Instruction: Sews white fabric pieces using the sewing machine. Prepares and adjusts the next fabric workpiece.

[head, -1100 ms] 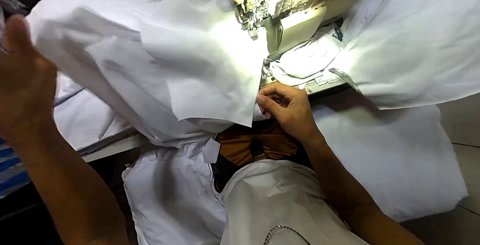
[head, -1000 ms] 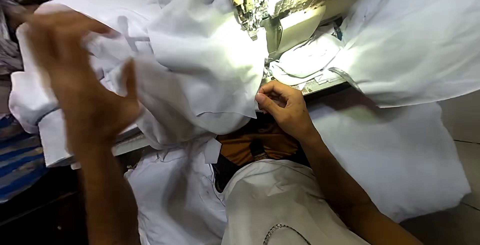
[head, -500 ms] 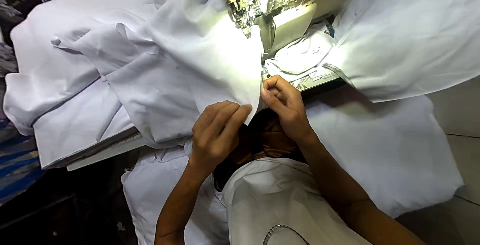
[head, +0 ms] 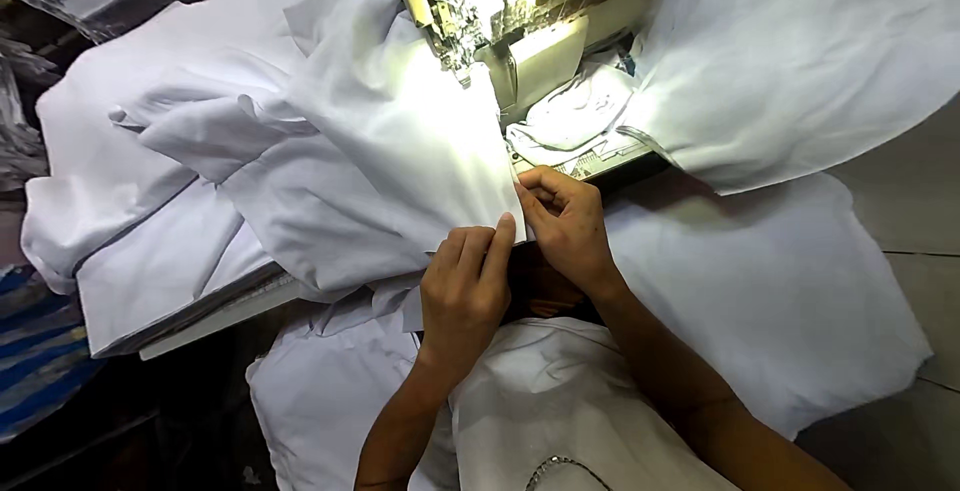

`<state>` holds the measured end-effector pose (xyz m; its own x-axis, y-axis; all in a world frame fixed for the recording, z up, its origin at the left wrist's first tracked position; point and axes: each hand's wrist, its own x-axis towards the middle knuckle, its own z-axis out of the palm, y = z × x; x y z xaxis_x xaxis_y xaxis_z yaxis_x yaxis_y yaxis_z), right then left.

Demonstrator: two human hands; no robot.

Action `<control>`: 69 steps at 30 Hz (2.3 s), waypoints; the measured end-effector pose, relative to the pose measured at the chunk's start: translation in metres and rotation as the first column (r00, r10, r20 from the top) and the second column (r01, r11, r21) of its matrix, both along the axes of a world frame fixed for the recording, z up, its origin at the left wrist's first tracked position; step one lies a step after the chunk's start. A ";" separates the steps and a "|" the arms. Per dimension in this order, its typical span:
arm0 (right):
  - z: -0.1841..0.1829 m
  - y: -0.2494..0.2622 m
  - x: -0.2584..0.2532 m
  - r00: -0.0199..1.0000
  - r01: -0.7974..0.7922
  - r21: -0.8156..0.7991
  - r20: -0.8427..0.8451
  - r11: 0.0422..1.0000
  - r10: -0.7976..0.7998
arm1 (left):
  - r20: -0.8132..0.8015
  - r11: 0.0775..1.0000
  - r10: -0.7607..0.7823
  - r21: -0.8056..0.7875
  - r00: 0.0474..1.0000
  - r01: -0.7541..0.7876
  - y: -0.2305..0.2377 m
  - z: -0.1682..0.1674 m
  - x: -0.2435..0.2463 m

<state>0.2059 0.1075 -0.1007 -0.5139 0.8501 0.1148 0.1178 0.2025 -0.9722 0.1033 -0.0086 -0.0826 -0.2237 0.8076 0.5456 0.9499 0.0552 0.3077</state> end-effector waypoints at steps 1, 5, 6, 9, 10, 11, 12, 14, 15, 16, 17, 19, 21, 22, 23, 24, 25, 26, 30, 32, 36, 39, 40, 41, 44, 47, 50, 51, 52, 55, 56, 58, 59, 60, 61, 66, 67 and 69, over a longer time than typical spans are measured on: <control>-0.004 -0.001 0.001 1.000 0.007 -0.001 0.005 1.000 -0.007 | -0.003 1.000 0.015 -0.002 1.000 -0.015 0.001 -0.005 0.003; -0.011 -0.005 0.003 1.000 0.021 -0.018 -0.009 1.000 -0.021 | 0.002 0.998 0.050 0.025 0.999 -0.050 0.003 -0.018 0.009; -0.011 -0.005 0.003 1.000 0.025 -0.014 -0.016 1.000 -0.025 | 0.000 0.998 0.054 0.035 0.999 -0.054 0.005 -0.020 0.009; -0.011 -0.002 0.001 0.999 0.028 0.005 -0.023 1.000 -0.028 | -0.015 0.996 0.066 0.053 0.998 -0.065 0.009 -0.020 0.009; -0.011 -0.001 0.000 0.999 0.029 0.013 -0.025 1.000 -0.029 | -0.017 0.996 0.069 0.055 0.997 -0.068 0.011 -0.019 0.009; -0.010 0.000 -0.001 0.999 0.028 0.017 -0.026 0.999 -0.028 | -0.017 0.996 0.073 0.056 0.997 -0.072 0.012 -0.018 0.009; -0.010 0.001 -0.001 0.999 0.026 0.022 -0.028 0.999 -0.025 | -0.016 0.996 0.078 0.055 0.997 -0.077 0.013 -0.017 0.009; -0.009 0.003 -0.002 0.999 0.020 0.035 -0.030 0.999 -0.019 | -0.026 0.994 0.095 0.051 0.995 -0.094 0.015 -0.015 0.009; -0.009 0.004 -0.003 0.999 0.019 0.041 -0.029 0.999 -0.017 | -0.032 0.994 0.103 0.051 0.994 -0.101 0.016 -0.014 0.008; -0.008 0.005 -0.004 0.999 0.018 0.048 -0.028 0.999 -0.017 | -0.037 0.993 0.110 0.052 0.993 -0.108 0.017 -0.012 0.007; -0.008 0.005 -0.005 1.000 0.018 0.056 -0.027 0.998 -0.016 | -0.042 0.992 0.115 0.054 0.992 -0.113 0.018 -0.011 0.006; -0.007 0.007 -0.009 0.999 0.031 0.076 -0.030 0.997 -0.029 | -0.053 0.990 0.121 0.073 0.991 -0.117 0.023 -0.010 0.003; -0.005 0.009 -0.012 0.999 0.041 0.101 -0.030 0.994 -0.038 | -0.065 0.990 0.121 0.084 0.991 -0.116 0.028 -0.009 0.000; -0.004 0.011 -0.014 0.999 0.045 0.106 -0.028 0.993 -0.043 | -0.070 0.990 0.122 0.086 0.990 -0.115 0.031 -0.008 -0.002; -0.002 0.012 -0.016 0.999 0.050 0.113 -0.027 0.992 -0.047 | -0.078 0.989 0.125 0.087 0.989 -0.118 0.034 -0.007 -0.004; -0.001 0.014 -0.017 0.998 0.051 0.116 -0.027 0.992 -0.048 | -0.088 0.989 0.129 0.090 0.988 -0.121 0.037 -0.007 -0.006; 0.000 0.015 -0.018 0.998 0.050 0.118 -0.029 0.992 -0.047 | -0.097 0.988 0.132 0.096 0.987 -0.122 0.040 -0.006 -0.008; 0.001 0.017 -0.020 0.998 0.049 0.117 -0.033 0.992 -0.045 | -0.106 0.987 0.137 0.100 0.985 -0.126 0.043 -0.005 -0.010; 0.002 0.020 -0.021 0.998 0.033 0.097 -0.058 0.995 -0.027 | -0.132 0.983 0.150 0.122 0.980 -0.134 0.050 -0.002 -0.013; 0.003 0.022 -0.021 0.998 0.008 0.078 -0.067 0.997 -0.002 | -0.157 0.983 0.151 0.124 0.976 -0.132 0.052 -0.001 -0.015; 0.007 0.025 -0.019 0.993 -0.048 -0.001 -0.107 0.999 0.048 | -0.192 0.989 0.130 0.096 0.973 -0.113 0.057 0.004 -0.021; 0.012 0.030 -0.012 0.973 -0.162 -0.111 -0.182 0.981 0.140 | -0.222 0.996 0.081 0.065 0.972 -0.069 0.057 0.013 -0.027; 0.014 0.032 -0.009 0.964 -0.199 -0.146 -0.209 0.969 0.166 | -0.228 0.998 0.058 0.049 0.972 -0.048 0.056 0.016 -0.029; 0.015 0.034 -0.007 0.956 -0.227 -0.173 -0.227 0.958 0.185 | -0.229 0.999 0.033 0.029 0.973 -0.027 0.055 0.020 -0.031; 0.015 0.042 -0.004 0.940 -0.277 -0.244 -0.267 0.929 0.210 | -0.246 1.000 -0.019 -0.004 0.969 0.018 0.052 0.028 -0.032; 0.018 0.044 -0.003 0.944 -0.282 -0.264 -0.249 0.922 0.217 | -0.304 0.999 -0.044 -0.013 0.952 0.042 0.051 0.026 -0.029; 0.018 0.046 -0.002 0.947 -0.280 -0.229 -0.223 0.932 0.230 | -0.340 0.998 -0.054 -0.006 0.939 0.055 0.052 0.020 -0.029; 0.017 0.045 -0.003 0.951 -0.269 -0.215 -0.212 0.939 0.224 | -0.335 0.998 -0.051 0.002 0.941 0.055 0.052 0.020 -0.030; 0.017 0.044 -0.004 0.958 -0.251 -0.196 -0.190 0.948 0.214 | -0.318 0.999 -0.047 0.009 0.947 0.052 0.051 0.020 -0.032; 0.017 0.040 -0.009 0.980 -0.182 -0.133 -0.111 0.974 0.168 | -0.267 0.999 -0.026 0.031 0.963 0.036 0.051 0.019 -0.033; 0.017 0.038 -0.010 0.982 -0.169 -0.129 -0.109 0.977 0.155 | -0.262 0.999 -0.021 0.037 0.965 0.032 0.051 0.017 -0.032; 0.016 0.032 -0.009 0.983 -0.149 -0.134 -0.128 0.980 0.132 | -0.264 0.999 -0.011 0.046 0.965 0.024 0.052 0.014 -0.032; 0.015 0.031 -0.008 0.983 -0.141 -0.138 -0.134 0.980 0.123 | -0.262 0.999 -0.010 0.045 0.965 0.023 0.052 0.014 -0.032; 0.015 0.030 -0.008 0.984 -0.134 -0.142 -0.137 0.981 0.115 | -0.262 0.999 -0.011 0.044 0.965 0.023 0.053 0.014 -0.032; 0.014 0.029 -0.008 0.984 -0.127 -0.146 -0.140 0.981 0.107 | -0.262 0.999 -0.012 0.046 0.965 0.025 0.053 0.014 -0.032; 0.015 0.034 -0.012 0.989 -0.096 -0.127 -0.121 0.987 0.081 | -0.261 0.998 0.000 0.068 0.965 0.018 0.059 0.012 -0.035; 0.015 0.036 -0.014 0.990 -0.090 -0.129 -0.118 0.988 0.075 | -0.260 0.997 0.004 0.075 0.966 0.016 0.060 0.011 -0.035; 0.013 0.038 -0.016 0.988 -0.090 -0.158 -0.140 0.983 0.068 | -0.261 0.997 0.008 0.080 0.965 0.013 0.062 0.011 -0.037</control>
<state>0.1903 0.1458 -0.0875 -0.5693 0.8206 0.0496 -0.0251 0.0430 -0.9988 0.0667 0.0537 -0.0721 -0.0633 0.7593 0.6477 0.9979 0.0383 0.0526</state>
